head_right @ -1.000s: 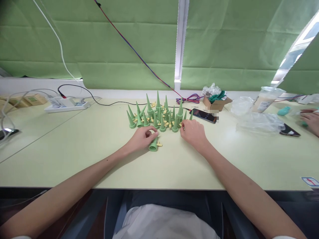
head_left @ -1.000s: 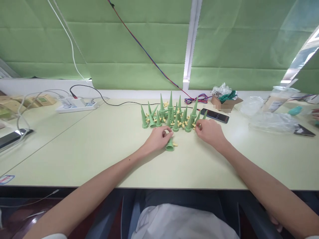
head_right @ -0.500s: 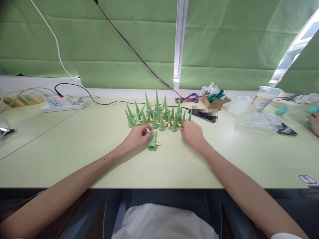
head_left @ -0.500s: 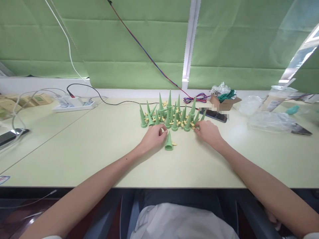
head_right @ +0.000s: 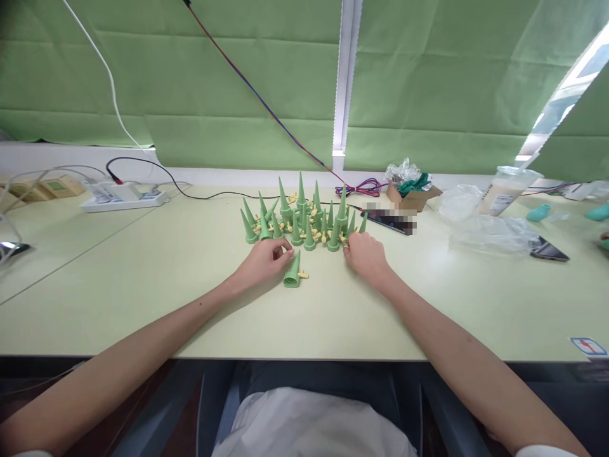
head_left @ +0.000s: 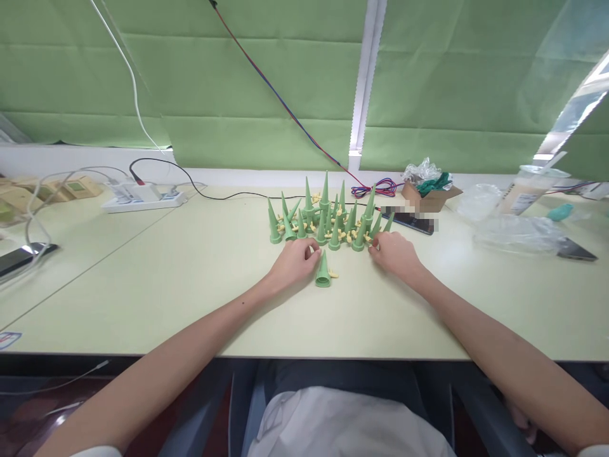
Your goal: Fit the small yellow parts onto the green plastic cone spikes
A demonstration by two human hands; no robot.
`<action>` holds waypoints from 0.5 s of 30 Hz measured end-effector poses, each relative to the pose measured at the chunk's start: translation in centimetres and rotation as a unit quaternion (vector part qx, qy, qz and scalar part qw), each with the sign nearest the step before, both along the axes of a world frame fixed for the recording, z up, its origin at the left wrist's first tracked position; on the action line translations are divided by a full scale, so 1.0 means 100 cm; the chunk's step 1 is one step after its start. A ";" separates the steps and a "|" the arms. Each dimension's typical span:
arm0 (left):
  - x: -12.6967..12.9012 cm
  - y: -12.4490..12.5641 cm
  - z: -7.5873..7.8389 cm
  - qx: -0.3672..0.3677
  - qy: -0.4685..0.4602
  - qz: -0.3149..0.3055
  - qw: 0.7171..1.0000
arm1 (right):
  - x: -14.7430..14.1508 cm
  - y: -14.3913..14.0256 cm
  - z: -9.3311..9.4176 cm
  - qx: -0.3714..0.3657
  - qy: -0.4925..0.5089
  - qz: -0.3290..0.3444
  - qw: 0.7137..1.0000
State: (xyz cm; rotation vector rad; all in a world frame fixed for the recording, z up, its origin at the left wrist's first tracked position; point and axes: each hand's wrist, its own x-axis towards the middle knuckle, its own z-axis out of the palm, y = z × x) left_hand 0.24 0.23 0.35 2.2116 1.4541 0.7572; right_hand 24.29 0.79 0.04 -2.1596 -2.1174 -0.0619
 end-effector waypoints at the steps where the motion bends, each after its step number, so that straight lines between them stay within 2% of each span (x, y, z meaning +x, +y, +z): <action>1: 0.000 0.000 0.000 0.000 -0.005 0.001 1.000 | 0.000 -0.001 0.001 -0.001 0.002 -0.003 1.000; 5: 0.001 -0.002 0.002 0.010 -0.040 0.001 0.999 | -0.002 -0.005 0.005 0.026 0.038 -0.006 0.999; 8: 0.002 -0.003 0.005 0.038 -0.064 -0.030 0.997 | -0.006 -0.009 0.009 0.087 0.145 0.042 0.985; 11: 0.004 -0.004 0.005 0.082 -0.081 -0.088 0.989 | -0.015 -0.015 0.007 0.112 0.311 0.150 0.932; 13: 0.006 -0.005 0.003 0.123 -0.077 -0.126 0.981 | -0.022 -0.018 0.002 0.094 0.402 0.206 0.887; 15: 0.007 -0.007 0.000 0.157 -0.062 -0.157 0.973 | -0.028 -0.021 -0.005 0.061 0.465 0.235 0.851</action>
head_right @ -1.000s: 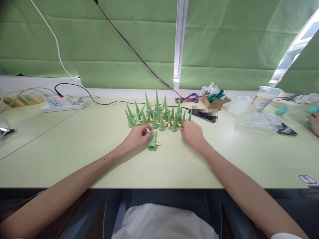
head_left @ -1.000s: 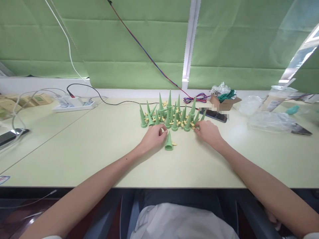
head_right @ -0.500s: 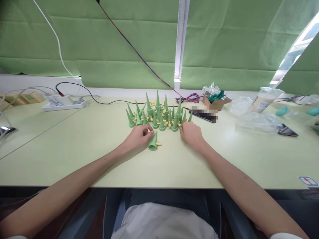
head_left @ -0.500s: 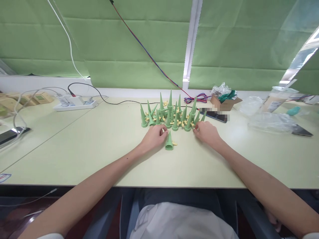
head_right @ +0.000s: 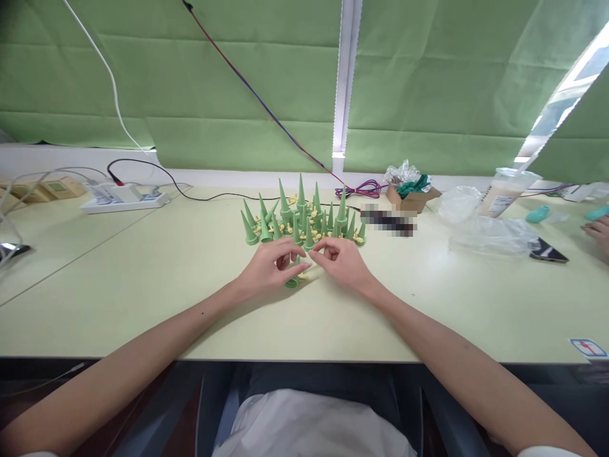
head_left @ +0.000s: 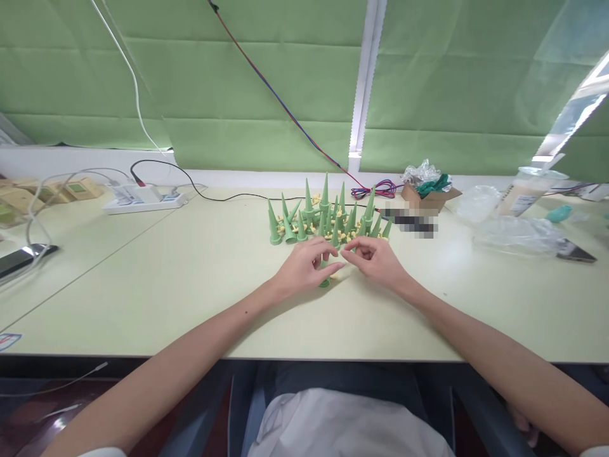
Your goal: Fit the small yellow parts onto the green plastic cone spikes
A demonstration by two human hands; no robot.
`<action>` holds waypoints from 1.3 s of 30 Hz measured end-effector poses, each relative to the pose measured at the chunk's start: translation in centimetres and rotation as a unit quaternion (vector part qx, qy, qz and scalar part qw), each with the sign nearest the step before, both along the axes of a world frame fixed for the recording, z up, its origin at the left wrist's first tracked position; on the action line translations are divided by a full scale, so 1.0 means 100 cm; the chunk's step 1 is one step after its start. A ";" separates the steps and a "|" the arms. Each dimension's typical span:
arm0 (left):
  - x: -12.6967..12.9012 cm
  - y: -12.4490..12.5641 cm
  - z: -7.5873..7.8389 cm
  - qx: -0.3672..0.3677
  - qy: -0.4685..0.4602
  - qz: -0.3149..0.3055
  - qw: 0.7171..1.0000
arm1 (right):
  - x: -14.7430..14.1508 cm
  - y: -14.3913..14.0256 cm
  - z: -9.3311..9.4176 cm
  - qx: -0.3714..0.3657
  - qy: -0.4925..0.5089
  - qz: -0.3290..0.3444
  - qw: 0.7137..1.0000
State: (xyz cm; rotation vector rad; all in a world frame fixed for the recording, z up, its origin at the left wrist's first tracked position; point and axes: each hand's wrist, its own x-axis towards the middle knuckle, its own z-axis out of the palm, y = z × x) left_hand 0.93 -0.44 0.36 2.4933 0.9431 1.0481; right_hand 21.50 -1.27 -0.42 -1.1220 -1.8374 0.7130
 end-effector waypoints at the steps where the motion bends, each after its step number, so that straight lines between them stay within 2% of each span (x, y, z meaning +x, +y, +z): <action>1: 0.000 0.000 -0.001 0.012 0.008 -0.009 1.000 | -0.002 -0.001 -0.003 -0.013 0.018 0.016 1.000; 5: 0.001 -0.001 -0.004 0.027 0.021 -0.013 0.999 | -0.008 -0.004 -0.008 -0.044 0.072 0.029 0.996; 10: 0.001 0.000 -0.003 0.029 0.005 0.005 1.000 | -0.010 -0.009 -0.001 -0.080 0.127 0.057 0.987; 18: 0.002 -0.001 -0.002 0.043 0.015 0.001 0.999 | -0.012 -0.010 0.002 -0.124 0.154 0.065 0.978; 29: -0.002 0.001 -0.001 0.032 0.045 -0.019 0.998 | -0.006 -0.005 -0.002 -0.116 0.150 0.054 0.980; 35: -0.002 0.002 -0.001 0.036 0.039 -0.023 0.998 | -0.006 -0.005 -0.003 -0.103 0.142 0.083 0.981; 39: -0.002 0.000 0.005 -0.005 0.047 0.011 0.999 | -0.005 -0.003 -0.004 -0.088 0.147 0.074 0.982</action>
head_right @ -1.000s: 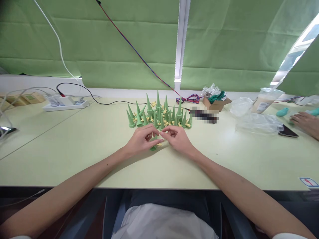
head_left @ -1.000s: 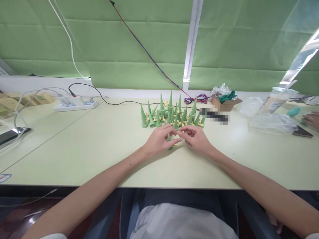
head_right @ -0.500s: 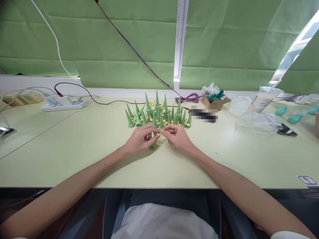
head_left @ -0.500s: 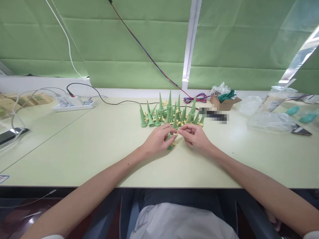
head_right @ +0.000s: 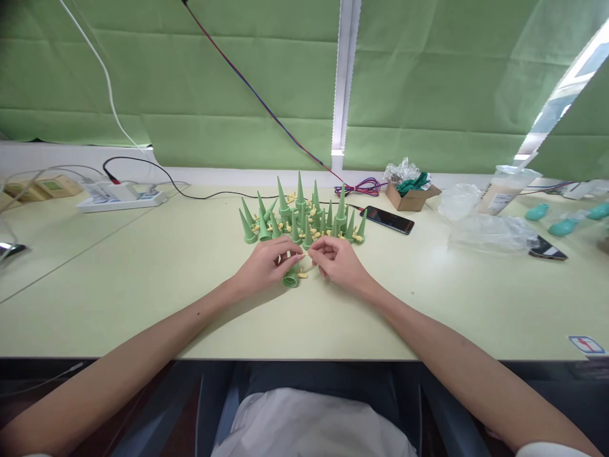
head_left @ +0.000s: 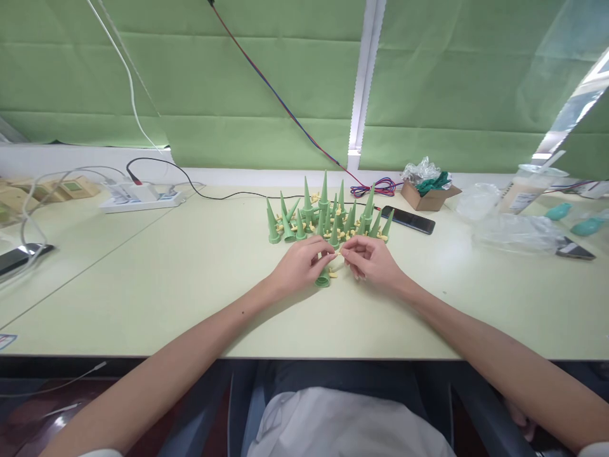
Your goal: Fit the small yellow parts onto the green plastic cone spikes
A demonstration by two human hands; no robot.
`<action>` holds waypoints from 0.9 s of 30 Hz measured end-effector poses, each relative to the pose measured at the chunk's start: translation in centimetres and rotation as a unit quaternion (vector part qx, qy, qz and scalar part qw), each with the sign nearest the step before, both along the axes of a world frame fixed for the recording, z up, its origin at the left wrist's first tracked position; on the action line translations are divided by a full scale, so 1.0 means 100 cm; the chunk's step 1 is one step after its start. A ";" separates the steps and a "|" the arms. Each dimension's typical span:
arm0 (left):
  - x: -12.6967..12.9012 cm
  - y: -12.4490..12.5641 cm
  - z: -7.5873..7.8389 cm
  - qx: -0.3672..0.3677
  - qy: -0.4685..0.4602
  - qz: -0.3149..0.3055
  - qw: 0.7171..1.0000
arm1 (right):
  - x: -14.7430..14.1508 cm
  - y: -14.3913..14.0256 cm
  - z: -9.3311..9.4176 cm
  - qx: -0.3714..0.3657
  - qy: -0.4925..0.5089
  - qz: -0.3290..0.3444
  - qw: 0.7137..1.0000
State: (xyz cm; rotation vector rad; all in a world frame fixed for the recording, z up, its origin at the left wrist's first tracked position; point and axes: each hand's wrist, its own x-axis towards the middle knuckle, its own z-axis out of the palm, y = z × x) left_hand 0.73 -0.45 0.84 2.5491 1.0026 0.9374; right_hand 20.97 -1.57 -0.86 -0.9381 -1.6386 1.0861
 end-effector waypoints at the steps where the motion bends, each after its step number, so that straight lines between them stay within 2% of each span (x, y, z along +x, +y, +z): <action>1: 0.000 -0.001 0.002 -0.021 0.004 0.016 1.000 | 0.000 0.001 -0.001 0.004 0.003 -0.011 1.000; 6: 0.000 -0.003 0.006 -0.104 0.047 0.066 0.991 | 0.002 0.002 0.000 0.022 0.011 -0.072 0.997; 12: -0.001 -0.006 0.002 -0.148 0.088 0.040 0.984 | 0.002 0.003 0.000 0.037 0.009 -0.106 0.994; 17: 0.000 -0.005 0.002 -0.134 0.065 0.030 0.988 | 0.003 0.002 -0.002 0.046 -0.008 -0.100 0.994; 27: 0.001 -0.003 0.002 -0.063 -0.052 0.093 0.992 | 0.001 -0.002 0.001 0.077 -0.052 -0.086 0.992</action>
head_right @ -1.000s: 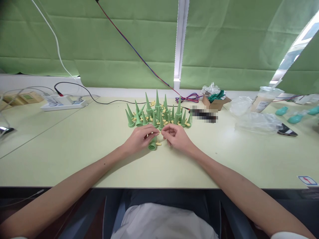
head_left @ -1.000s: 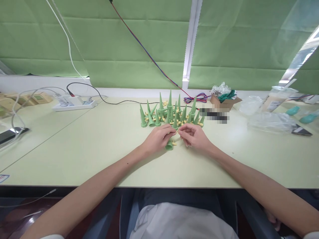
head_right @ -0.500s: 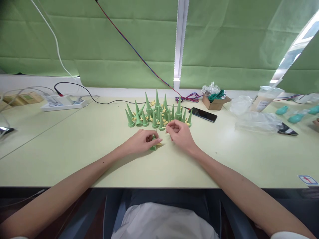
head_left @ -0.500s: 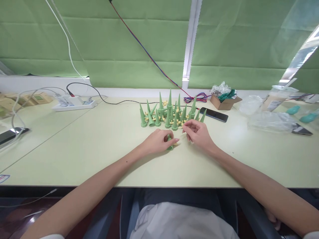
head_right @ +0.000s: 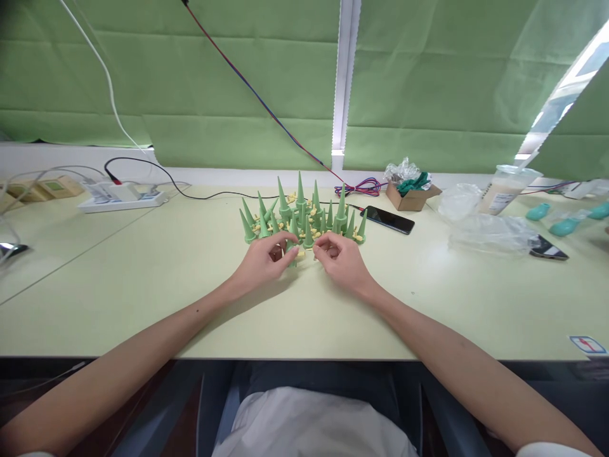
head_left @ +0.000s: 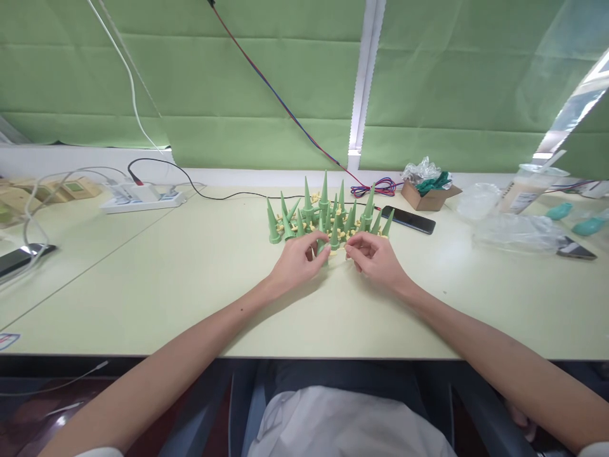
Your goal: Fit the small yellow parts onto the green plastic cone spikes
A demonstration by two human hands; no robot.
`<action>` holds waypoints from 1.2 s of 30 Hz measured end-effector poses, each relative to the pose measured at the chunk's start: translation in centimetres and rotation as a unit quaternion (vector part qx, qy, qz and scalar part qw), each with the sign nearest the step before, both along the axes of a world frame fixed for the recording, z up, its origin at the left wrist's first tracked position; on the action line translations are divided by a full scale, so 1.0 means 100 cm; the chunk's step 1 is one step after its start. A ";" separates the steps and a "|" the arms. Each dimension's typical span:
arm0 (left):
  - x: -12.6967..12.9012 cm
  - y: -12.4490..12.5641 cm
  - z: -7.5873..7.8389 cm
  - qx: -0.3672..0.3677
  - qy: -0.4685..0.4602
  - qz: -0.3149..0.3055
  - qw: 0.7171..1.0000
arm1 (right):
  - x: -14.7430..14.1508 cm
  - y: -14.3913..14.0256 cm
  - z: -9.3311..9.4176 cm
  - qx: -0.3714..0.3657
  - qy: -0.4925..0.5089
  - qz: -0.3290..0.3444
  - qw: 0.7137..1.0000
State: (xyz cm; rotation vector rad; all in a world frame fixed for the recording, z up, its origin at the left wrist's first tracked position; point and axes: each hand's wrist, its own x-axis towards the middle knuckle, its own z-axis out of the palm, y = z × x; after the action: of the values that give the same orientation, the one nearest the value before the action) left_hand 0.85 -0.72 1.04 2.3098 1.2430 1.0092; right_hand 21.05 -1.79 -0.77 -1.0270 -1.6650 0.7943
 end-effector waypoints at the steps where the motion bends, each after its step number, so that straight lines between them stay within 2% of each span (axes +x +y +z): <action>1: 0.000 0.000 0.000 0.004 -0.005 0.003 1.000 | 0.000 0.000 0.000 0.001 0.000 0.000 1.000; 17: 0.004 0.001 -0.009 0.057 -0.031 -0.014 0.998 | -0.004 -0.003 -0.006 -0.009 -0.022 0.058 0.998; 26: 0.005 0.000 -0.010 0.117 -0.040 -0.025 0.992 | -0.007 -0.004 -0.004 -0.001 -0.068 0.040 0.997; 36: 0.006 -0.003 -0.009 0.121 -0.037 -0.039 0.991 | -0.008 -0.003 -0.005 0.030 -0.115 0.006 0.993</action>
State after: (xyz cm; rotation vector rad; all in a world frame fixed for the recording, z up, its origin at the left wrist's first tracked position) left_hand 1.49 -1.00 0.14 2.4526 1.0418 1.2659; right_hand 20.23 -2.05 -1.25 -1.0993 -1.8810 0.6484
